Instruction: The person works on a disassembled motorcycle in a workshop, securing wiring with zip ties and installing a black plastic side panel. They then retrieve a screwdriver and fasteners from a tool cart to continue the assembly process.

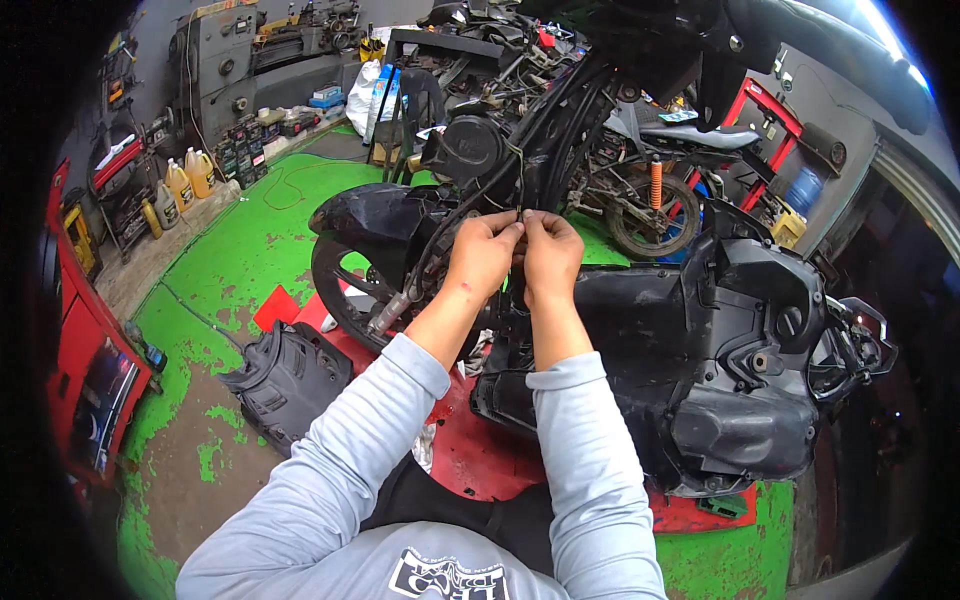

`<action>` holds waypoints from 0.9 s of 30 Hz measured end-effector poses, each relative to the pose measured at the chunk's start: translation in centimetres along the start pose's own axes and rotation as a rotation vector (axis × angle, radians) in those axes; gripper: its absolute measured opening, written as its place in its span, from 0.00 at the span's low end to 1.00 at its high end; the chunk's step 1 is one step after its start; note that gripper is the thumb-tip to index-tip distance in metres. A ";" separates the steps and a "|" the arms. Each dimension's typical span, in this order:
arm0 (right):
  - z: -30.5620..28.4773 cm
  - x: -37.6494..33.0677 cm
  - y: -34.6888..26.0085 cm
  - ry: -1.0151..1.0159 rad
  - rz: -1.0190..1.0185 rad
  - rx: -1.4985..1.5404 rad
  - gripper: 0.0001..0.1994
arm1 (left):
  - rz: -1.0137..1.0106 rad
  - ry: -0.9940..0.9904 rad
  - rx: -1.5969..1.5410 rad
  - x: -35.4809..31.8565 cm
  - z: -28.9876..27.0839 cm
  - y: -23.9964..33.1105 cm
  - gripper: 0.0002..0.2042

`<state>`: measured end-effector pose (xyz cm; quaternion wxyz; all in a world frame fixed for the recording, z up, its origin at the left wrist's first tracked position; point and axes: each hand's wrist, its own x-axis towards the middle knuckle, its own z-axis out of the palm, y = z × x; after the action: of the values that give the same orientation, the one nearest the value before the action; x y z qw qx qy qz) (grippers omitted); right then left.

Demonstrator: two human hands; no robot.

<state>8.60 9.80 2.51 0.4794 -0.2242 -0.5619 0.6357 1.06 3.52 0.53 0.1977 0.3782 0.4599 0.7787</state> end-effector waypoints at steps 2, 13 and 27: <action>-1.0 0.5 0.8 0.043 -0.109 -0.061 0.08 | 0.033 0.032 0.090 -0.4 0.7 0.9 0.11; 0.1 -1.2 -0.9 0.066 -0.402 -0.641 0.14 | 0.240 0.012 0.327 0.3 -1.0 -1.1 0.17; -0.8 1.6 -2.8 -0.398 0.263 -0.264 0.10 | 0.135 -0.035 0.575 -1.2 -3.7 4.5 0.13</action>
<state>9.52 11.34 5.34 0.2394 -0.2263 -0.6893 0.6452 -0.81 -1.58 2.84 0.0381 0.4619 0.6318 0.6213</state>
